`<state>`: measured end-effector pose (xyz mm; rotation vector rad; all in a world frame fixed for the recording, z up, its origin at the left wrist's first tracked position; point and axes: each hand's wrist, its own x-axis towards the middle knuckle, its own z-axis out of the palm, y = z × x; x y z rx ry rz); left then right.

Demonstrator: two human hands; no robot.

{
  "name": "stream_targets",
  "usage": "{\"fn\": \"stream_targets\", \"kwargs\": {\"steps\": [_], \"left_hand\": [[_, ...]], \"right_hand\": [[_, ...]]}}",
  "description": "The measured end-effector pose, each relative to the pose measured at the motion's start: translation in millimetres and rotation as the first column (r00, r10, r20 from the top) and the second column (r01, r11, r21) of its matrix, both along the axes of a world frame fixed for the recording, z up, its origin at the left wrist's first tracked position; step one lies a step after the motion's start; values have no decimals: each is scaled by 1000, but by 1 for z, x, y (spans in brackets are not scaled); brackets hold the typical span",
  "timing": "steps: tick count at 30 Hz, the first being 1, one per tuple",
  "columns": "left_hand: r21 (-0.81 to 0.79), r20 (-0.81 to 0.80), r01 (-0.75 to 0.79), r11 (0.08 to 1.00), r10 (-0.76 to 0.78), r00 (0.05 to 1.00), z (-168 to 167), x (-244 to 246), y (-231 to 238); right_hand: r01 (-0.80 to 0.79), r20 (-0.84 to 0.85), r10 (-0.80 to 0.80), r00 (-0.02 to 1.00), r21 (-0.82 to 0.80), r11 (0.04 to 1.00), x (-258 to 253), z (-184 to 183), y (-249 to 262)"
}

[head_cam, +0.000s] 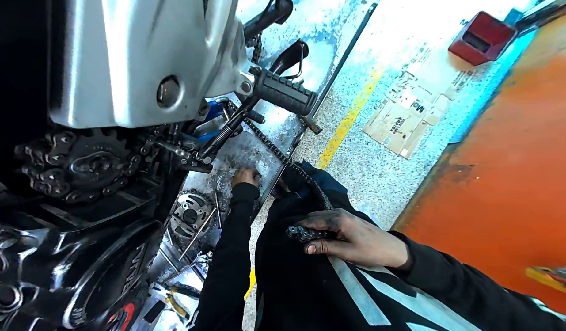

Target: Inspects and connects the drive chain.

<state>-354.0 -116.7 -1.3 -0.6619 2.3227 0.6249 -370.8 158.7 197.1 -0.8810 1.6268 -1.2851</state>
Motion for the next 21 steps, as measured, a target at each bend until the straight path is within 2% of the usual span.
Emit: {"fn": "stream_targets", "kwargs": {"steps": [6,13,21], "left_hand": [[-31,54,21,999,-19,998,3,-2,5],[-12,-11,-15,1000,14,1000,0,-3,8],[-71,-88,71,995,-78,993,-12,13,10]], "right_hand": [[8,10,-8,1000,-4,1000,-2,-3,0],[12,10,-13,1000,16,1000,-3,-2,-1],[11,10,-11,1000,22,1000,-3,-2,-2]]}}
